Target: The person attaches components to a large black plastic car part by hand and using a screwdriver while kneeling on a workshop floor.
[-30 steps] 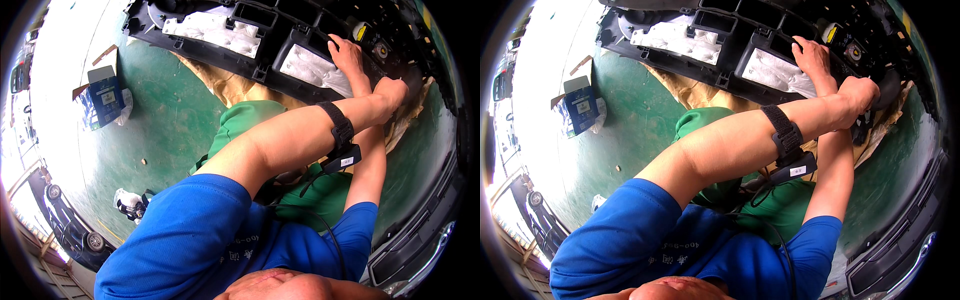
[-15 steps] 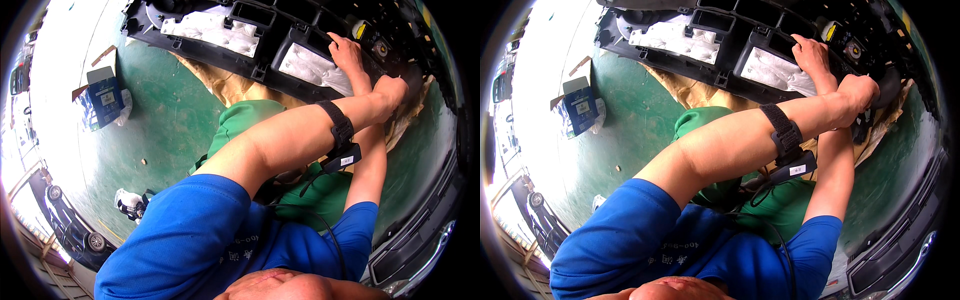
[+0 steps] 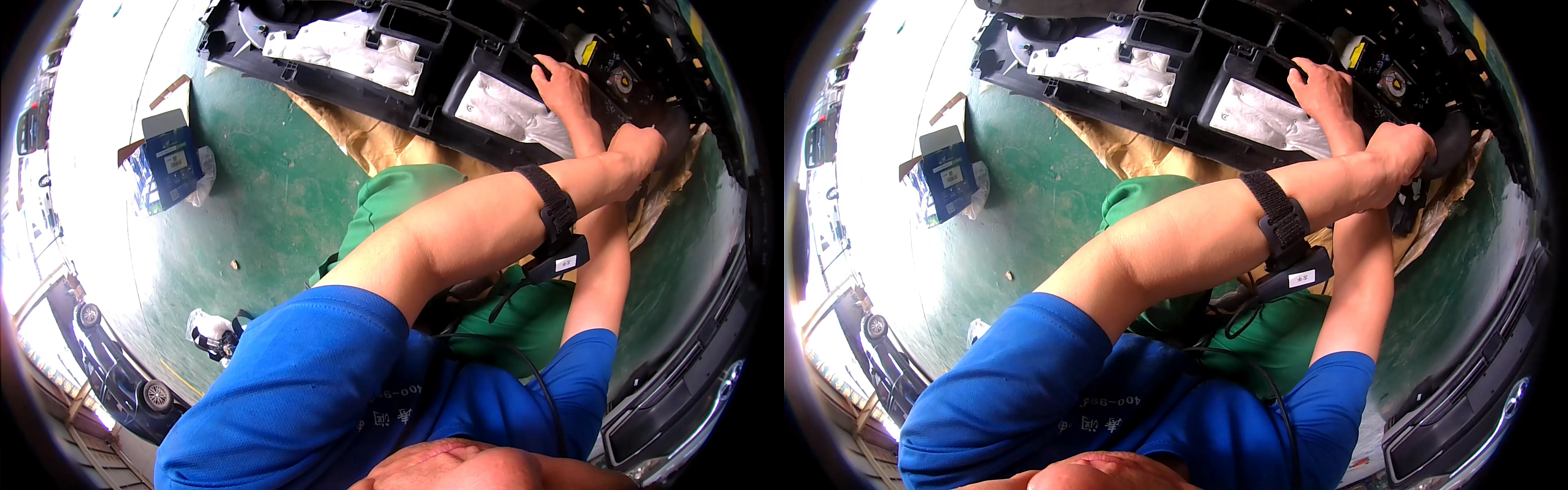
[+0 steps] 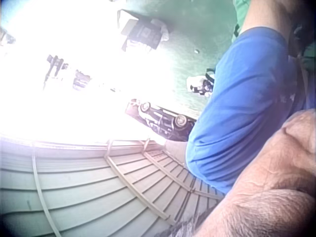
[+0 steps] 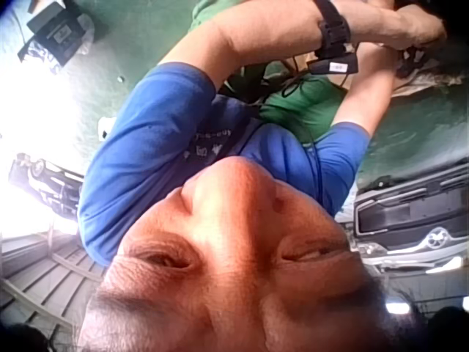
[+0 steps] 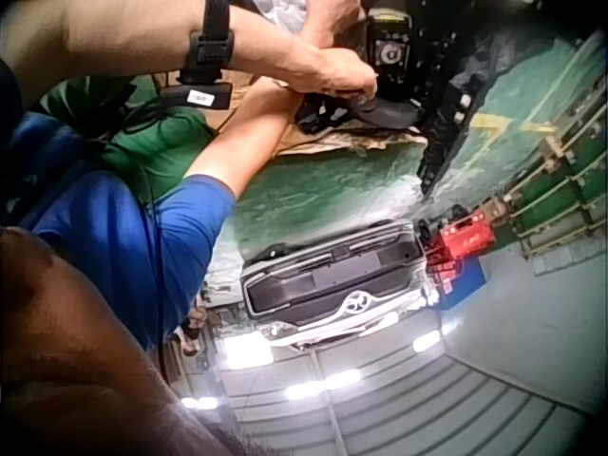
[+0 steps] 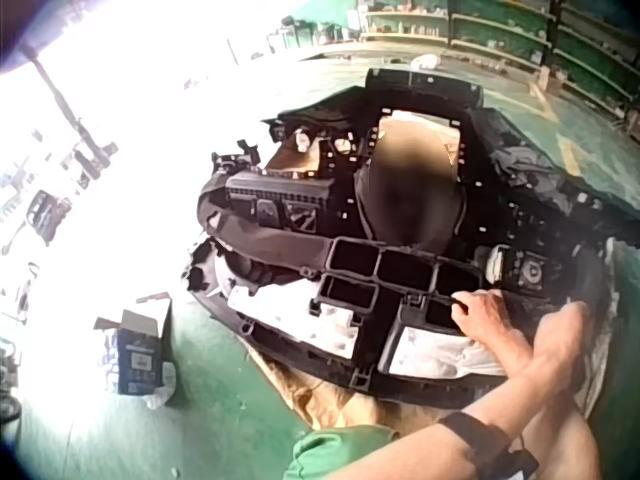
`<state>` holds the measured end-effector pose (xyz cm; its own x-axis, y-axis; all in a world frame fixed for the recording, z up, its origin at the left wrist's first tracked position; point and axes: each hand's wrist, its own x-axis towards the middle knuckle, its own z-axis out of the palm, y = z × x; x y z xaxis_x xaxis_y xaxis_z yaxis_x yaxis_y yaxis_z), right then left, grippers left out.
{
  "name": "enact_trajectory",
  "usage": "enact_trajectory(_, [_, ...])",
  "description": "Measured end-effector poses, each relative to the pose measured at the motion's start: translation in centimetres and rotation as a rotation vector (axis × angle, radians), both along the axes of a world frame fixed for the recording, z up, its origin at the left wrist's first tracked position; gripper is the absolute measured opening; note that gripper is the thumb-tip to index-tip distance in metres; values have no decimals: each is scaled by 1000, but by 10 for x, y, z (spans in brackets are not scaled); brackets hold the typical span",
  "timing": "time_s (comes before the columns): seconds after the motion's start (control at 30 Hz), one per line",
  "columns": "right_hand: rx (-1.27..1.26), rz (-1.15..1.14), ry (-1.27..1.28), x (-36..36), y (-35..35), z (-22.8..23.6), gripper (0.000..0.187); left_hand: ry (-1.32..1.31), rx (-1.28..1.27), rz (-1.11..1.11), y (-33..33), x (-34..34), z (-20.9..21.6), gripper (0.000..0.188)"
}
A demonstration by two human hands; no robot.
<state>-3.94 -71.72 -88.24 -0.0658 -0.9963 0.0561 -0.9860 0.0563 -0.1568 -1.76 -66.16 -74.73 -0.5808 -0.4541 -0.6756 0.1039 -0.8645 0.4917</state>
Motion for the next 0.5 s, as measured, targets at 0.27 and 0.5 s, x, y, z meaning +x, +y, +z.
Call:
enact_trajectory(0.27, [30,24,-33,-7,-1,-4,31,54,28,6,0,7,5,22])
enact_trajectory(0.5, [50,26,-62,-8,1,-1,32,37,7,-18,0,9,7,23])
